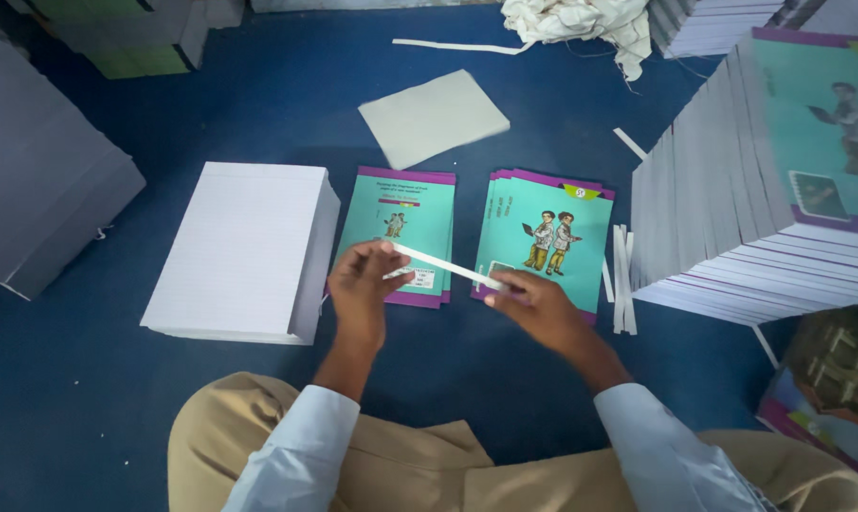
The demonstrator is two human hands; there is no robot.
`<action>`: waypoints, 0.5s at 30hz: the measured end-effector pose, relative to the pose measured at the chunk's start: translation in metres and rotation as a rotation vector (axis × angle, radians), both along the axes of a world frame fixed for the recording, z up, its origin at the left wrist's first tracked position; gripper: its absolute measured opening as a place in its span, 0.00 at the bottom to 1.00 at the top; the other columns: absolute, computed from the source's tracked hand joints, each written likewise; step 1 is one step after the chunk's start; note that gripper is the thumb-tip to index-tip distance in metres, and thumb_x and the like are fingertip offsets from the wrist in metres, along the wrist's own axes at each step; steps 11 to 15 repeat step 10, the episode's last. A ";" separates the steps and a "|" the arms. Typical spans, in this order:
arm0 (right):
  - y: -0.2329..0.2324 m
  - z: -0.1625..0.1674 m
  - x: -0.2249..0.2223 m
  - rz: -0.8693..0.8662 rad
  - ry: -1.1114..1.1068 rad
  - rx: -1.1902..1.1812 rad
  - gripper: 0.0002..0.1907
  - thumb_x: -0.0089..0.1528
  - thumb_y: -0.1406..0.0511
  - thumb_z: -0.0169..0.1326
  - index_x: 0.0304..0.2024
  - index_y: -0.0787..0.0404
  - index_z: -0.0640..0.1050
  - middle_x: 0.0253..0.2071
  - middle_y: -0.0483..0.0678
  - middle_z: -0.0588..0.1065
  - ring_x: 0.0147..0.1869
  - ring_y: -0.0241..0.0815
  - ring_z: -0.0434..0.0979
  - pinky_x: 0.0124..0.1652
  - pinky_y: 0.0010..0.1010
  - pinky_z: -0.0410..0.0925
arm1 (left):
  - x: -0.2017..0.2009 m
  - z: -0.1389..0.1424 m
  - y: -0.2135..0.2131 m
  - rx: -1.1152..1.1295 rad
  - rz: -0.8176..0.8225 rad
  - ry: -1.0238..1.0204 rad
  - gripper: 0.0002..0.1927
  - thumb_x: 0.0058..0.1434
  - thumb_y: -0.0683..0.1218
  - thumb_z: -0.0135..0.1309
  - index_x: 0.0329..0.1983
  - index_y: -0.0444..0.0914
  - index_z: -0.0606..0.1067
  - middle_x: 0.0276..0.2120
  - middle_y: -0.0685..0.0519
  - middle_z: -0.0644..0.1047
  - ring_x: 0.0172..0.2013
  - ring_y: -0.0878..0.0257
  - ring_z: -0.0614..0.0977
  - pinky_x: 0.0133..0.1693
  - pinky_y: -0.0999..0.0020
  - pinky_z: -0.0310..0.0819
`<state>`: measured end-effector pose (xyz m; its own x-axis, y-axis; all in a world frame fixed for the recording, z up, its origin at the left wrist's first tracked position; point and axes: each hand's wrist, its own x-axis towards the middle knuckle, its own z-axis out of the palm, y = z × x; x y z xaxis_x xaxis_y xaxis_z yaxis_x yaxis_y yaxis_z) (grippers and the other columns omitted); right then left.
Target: The person assembles notebooks by inserting a stack of lined paper into a printed cover, then flips through the pages to check alignment. The person repeats this process with multiple covers and paper stacks, stacking the finished notebooks on the floor.
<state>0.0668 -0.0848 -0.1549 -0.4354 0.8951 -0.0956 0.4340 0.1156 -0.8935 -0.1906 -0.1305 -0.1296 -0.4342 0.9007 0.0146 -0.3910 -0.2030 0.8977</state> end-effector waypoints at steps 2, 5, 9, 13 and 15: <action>0.000 -0.004 0.002 0.031 -0.067 0.010 0.19 0.63 0.58 0.58 0.52 0.61 0.81 0.41 0.53 0.81 0.43 0.43 0.80 0.44 0.32 0.74 | 0.002 -0.008 0.002 -0.002 -0.034 -0.027 0.09 0.65 0.45 0.59 0.40 0.33 0.76 0.35 0.48 0.80 0.38 0.59 0.85 0.41 0.61 0.87; 0.001 -0.010 0.008 0.021 -0.107 0.099 0.12 0.63 0.61 0.58 0.44 0.62 0.84 0.36 0.50 0.81 0.36 0.38 0.80 0.39 0.30 0.73 | 0.001 -0.018 0.003 -0.044 -0.083 -0.005 0.09 0.65 0.45 0.59 0.40 0.33 0.77 0.36 0.47 0.81 0.39 0.58 0.86 0.41 0.60 0.88; 0.008 -0.021 0.027 -0.160 -0.175 0.032 0.11 0.63 0.63 0.56 0.45 0.60 0.84 0.34 0.50 0.81 0.31 0.39 0.78 0.32 0.32 0.71 | 0.000 -0.028 0.004 -0.119 -0.117 0.028 0.13 0.64 0.49 0.59 0.43 0.35 0.78 0.38 0.47 0.81 0.40 0.56 0.87 0.38 0.61 0.87; 0.011 -0.023 0.034 -0.199 -0.198 0.075 0.10 0.63 0.64 0.57 0.44 0.58 0.84 0.36 0.51 0.83 0.34 0.40 0.80 0.35 0.32 0.74 | 0.000 -0.030 0.004 -0.137 -0.112 0.041 0.15 0.64 0.51 0.60 0.43 0.35 0.78 0.38 0.46 0.81 0.40 0.55 0.87 0.37 0.61 0.87; 0.011 -0.023 0.034 -0.199 -0.198 0.075 0.10 0.63 0.64 0.57 0.44 0.58 0.84 0.36 0.51 0.83 0.34 0.40 0.80 0.35 0.32 0.74 | 0.000 -0.030 0.004 -0.137 -0.112 0.041 0.15 0.64 0.51 0.60 0.43 0.35 0.78 0.38 0.46 0.81 0.40 0.55 0.87 0.37 0.61 0.87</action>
